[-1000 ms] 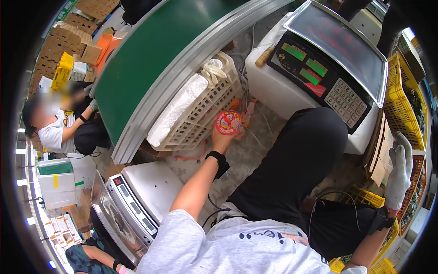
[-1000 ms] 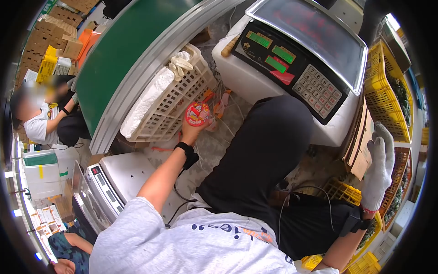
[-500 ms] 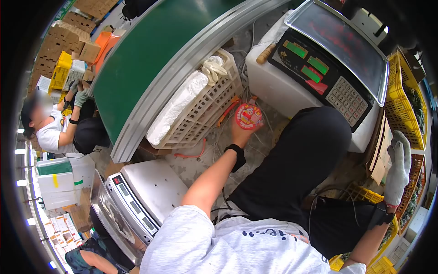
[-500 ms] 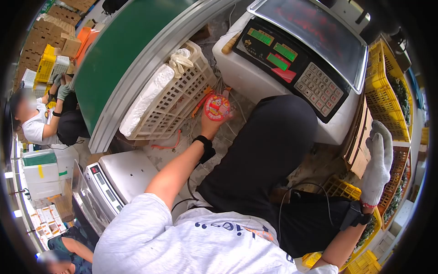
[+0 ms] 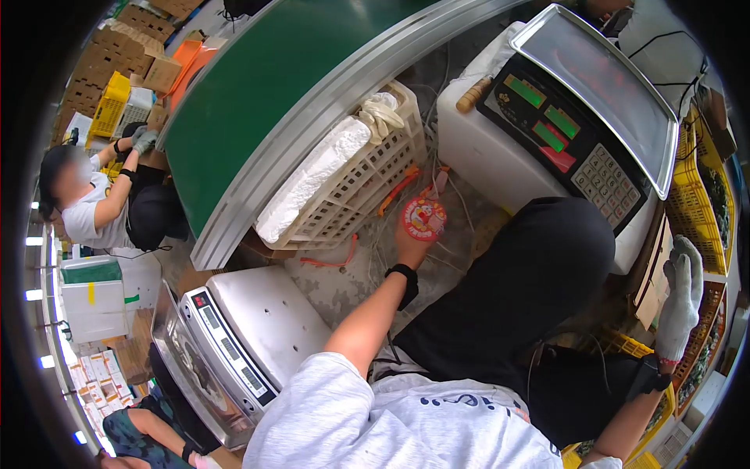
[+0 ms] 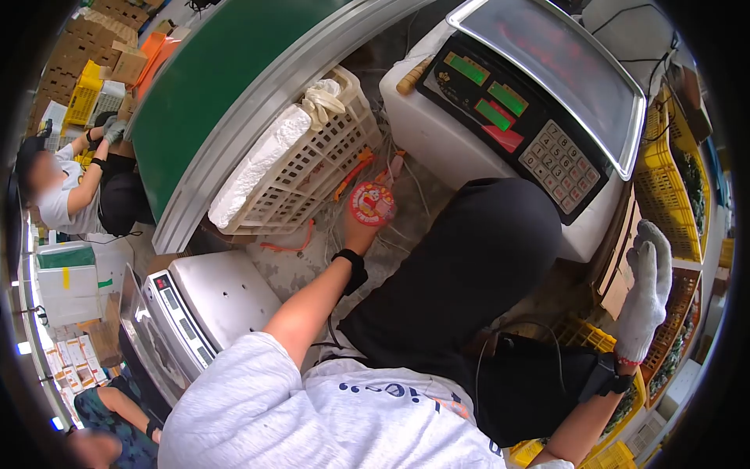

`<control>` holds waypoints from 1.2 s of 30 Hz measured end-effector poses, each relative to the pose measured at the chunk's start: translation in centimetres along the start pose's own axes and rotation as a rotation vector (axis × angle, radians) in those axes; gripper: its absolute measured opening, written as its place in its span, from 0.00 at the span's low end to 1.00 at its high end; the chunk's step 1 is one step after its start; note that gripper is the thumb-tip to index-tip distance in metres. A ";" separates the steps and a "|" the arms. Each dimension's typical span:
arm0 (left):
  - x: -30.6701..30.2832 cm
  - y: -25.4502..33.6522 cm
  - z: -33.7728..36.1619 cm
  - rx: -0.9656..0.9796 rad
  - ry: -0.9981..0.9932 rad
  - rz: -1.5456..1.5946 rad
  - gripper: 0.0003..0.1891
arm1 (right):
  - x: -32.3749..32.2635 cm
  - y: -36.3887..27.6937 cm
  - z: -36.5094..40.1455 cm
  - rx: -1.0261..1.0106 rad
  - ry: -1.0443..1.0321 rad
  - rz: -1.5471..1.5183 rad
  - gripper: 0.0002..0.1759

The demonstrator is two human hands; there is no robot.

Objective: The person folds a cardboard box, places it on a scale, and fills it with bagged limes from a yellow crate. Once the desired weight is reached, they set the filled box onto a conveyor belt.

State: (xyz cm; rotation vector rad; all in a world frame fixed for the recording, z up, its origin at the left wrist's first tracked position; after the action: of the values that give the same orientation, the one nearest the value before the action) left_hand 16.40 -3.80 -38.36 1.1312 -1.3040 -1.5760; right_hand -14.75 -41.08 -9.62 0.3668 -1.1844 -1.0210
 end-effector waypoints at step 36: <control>1.2 14.1 6.3 -0.677 -0.981 -0.242 0.16 | 14.6 -6.1 35.3 2.056 -0.537 -2.583 0.19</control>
State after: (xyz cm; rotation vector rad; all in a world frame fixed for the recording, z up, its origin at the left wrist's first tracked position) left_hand 10.43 -5.43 -24.17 0.0389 -1.0132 -2.6415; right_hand -48.57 -47.07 8.15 -1.7168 0.4871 0.4369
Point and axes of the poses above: each hand's wrist, its own z-axis away from the middle knuckle, its own x-axis out of the palm, y = z × x, the point moved 10 cm from there along -z, towards the middle knuckle, and after that the axes turned 2 degrees about z, right-handed, at the moved point
